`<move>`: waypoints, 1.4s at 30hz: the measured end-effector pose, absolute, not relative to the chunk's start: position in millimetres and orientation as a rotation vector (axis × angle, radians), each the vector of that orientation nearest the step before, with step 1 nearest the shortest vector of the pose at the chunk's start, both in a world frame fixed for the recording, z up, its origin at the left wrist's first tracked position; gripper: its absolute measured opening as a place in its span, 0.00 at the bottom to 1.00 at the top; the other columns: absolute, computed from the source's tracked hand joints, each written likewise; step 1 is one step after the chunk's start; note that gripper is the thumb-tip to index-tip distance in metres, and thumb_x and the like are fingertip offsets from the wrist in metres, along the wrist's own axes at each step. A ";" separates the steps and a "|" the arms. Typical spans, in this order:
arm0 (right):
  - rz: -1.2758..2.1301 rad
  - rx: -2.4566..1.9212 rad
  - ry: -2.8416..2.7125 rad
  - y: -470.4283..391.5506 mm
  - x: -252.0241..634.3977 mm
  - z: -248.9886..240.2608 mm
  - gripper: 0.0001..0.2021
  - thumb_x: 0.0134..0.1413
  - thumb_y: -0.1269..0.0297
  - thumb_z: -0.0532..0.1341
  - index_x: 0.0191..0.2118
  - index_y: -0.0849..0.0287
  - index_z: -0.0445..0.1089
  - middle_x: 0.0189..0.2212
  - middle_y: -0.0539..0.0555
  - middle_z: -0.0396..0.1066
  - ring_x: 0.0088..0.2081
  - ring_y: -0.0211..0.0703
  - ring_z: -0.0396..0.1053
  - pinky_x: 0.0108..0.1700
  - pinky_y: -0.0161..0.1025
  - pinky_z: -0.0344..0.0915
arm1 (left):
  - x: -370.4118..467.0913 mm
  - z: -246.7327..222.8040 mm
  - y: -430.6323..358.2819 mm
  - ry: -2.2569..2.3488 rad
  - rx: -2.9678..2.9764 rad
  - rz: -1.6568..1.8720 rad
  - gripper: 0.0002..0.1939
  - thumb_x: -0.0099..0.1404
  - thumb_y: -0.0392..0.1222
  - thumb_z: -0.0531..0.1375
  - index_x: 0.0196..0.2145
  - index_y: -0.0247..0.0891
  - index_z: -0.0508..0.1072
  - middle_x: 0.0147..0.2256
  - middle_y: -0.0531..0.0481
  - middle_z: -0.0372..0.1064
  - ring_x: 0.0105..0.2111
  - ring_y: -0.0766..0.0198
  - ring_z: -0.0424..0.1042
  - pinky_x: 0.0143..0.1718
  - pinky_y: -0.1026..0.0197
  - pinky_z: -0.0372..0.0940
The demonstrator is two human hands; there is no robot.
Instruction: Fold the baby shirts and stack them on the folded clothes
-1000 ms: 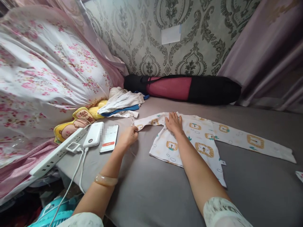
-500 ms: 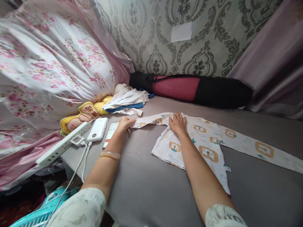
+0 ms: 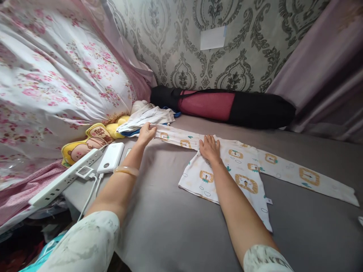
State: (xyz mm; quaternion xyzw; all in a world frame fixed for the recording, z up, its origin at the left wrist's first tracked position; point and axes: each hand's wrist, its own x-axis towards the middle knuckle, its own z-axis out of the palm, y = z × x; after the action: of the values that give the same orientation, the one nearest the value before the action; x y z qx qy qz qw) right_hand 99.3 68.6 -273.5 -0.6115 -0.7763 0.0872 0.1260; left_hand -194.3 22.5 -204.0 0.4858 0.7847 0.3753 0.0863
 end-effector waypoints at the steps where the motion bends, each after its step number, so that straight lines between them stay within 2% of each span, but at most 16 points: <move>1: 0.257 -1.781 -2.259 68.2 99.3 -273.0 0.29 0.68 0.55 0.37 0.67 0.66 0.52 0.68 0.61 0.47 0.69 0.50 0.39 0.67 0.54 0.32 | -194.2 -204.8 27.9 2.426 1.485 1.035 0.11 0.60 0.41 0.55 0.39 0.36 0.70 0.36 0.46 0.71 0.39 0.56 0.70 0.40 0.58 0.63; 6: 0.256 -1.778 -2.282 65.3 99.3 -269.7 0.29 0.68 0.55 0.38 0.67 0.62 0.52 0.68 0.61 0.46 0.69 0.51 0.39 0.66 0.56 0.33 | -190.3 -218.3 41.2 2.603 1.560 0.639 0.16 0.67 0.42 0.50 0.50 0.37 0.67 0.44 0.39 0.72 0.48 0.50 0.70 0.46 0.55 0.63; 11: 0.249 -1.798 -2.299 65.0 98.9 -269.7 0.29 0.68 0.53 0.39 0.68 0.61 0.52 0.69 0.61 0.44 0.69 0.51 0.37 0.66 0.56 0.32 | -188.3 -238.3 43.0 2.650 1.656 0.479 0.16 0.70 0.44 0.47 0.51 0.39 0.65 0.48 0.37 0.71 0.49 0.48 0.70 0.45 0.54 0.64; 16: 0.239 -1.796 -2.294 66.3 98.7 -273.1 0.29 0.68 0.52 0.39 0.67 0.60 0.52 0.69 0.60 0.44 0.69 0.51 0.37 0.66 0.55 0.31 | -184.4 -249.9 47.4 2.701 1.665 0.414 0.17 0.70 0.45 0.45 0.50 0.36 0.65 0.48 0.34 0.69 0.48 0.46 0.70 0.45 0.50 0.64; 21: 0.255 -1.810 -2.298 66.2 98.6 -274.2 0.30 0.67 0.51 0.38 0.68 0.59 0.51 0.69 0.60 0.43 0.69 0.51 0.36 0.66 0.55 0.30 | -158.6 -240.6 36.9 2.974 1.570 0.620 0.22 0.66 0.45 0.52 0.52 0.27 0.63 0.53 0.26 0.61 0.54 0.41 0.62 0.51 0.46 0.59; 24: 0.292 -1.817 -2.300 65.8 98.3 -271.3 0.29 0.68 0.52 0.37 0.68 0.60 0.50 0.70 0.60 0.42 0.69 0.50 0.35 0.66 0.55 0.28 | -128.3 -232.5 24.0 2.855 1.690 0.636 0.18 0.66 0.46 0.51 0.47 0.32 0.70 0.52 0.30 0.65 0.54 0.40 0.61 0.52 0.43 0.57; 27: 0.406 -1.792 -2.294 66.3 99.4 -264.0 0.29 0.68 0.53 0.38 0.68 0.60 0.50 0.70 0.59 0.41 0.70 0.49 0.34 0.67 0.55 0.28 | -92.8 -233.9 14.6 2.498 1.764 0.535 0.17 0.66 0.48 0.51 0.37 0.37 0.75 0.44 0.36 0.73 0.50 0.42 0.66 0.51 0.43 0.57; 30: 0.557 -1.746 -2.233 65.6 108.2 -253.2 0.28 0.68 0.54 0.39 0.68 0.57 0.49 0.70 0.56 0.40 0.70 0.45 0.36 0.68 0.51 0.33 | -62.2 -243.8 10.2 2.294 1.667 0.536 0.19 0.64 0.55 0.52 0.30 0.39 0.76 0.36 0.39 0.76 0.48 0.43 0.69 0.49 0.45 0.58; 32: 0.551 -1.699 -2.163 62.0 123.2 -245.7 0.26 0.68 0.56 0.43 0.68 0.57 0.51 0.69 0.54 0.45 0.69 0.42 0.42 0.67 0.43 0.41 | -47.7 -250.0 8.9 2.264 1.588 0.569 0.19 0.61 0.57 0.54 0.29 0.40 0.76 0.34 0.39 0.77 0.48 0.41 0.70 0.49 0.45 0.58; 34: 0.495 -1.653 -2.108 54.5 147.6 -239.7 0.24 0.66 0.61 0.48 0.65 0.57 0.58 0.65 0.54 0.56 0.65 0.40 0.53 0.64 0.37 0.49 | -38.1 -252.7 8.2 2.254 1.537 0.615 0.18 0.59 0.57 0.57 0.28 0.40 0.76 0.33 0.39 0.77 0.49 0.40 0.69 0.49 0.44 0.57; 37: 0.449 -1.689 -2.019 37.2 199.5 -234.8 0.19 0.62 0.67 0.50 0.54 0.56 0.71 0.53 0.52 0.72 0.55 0.42 0.66 0.56 0.35 0.59 | -29.8 -249.8 7.7 2.240 1.476 0.660 0.16 0.56 0.56 0.60 0.27 0.40 0.75 0.35 0.38 0.76 0.50 0.40 0.68 0.48 0.43 0.57; 40: 0.368 -1.845 -1.847 18.9 257.0 -234.6 0.16 0.59 0.69 0.53 0.47 0.58 0.75 0.45 0.53 0.76 0.47 0.43 0.71 0.49 0.35 0.63 | -24.1 -244.7 8.4 2.263 1.397 0.655 0.15 0.53 0.55 0.62 0.27 0.40 0.74 0.38 0.35 0.75 0.52 0.39 0.66 0.49 0.43 0.57; 42: 0.341 -1.927 -1.793 9.1 288.9 -236.5 0.14 0.58 0.70 0.55 0.45 0.58 0.76 0.43 0.53 0.77 0.46 0.42 0.72 0.48 0.34 0.63 | -20.0 -243.3 9.5 2.288 1.359 0.663 0.15 0.52 0.54 0.63 0.27 0.39 0.73 0.41 0.34 0.74 0.53 0.38 0.64 0.50 0.42 0.56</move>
State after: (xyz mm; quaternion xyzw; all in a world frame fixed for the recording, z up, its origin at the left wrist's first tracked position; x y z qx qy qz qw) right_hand 288.9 9.1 -236.5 -0.7046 -0.6555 0.1247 0.2412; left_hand -20.0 9.5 -243.3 0.4858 0.8177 0.2368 0.1982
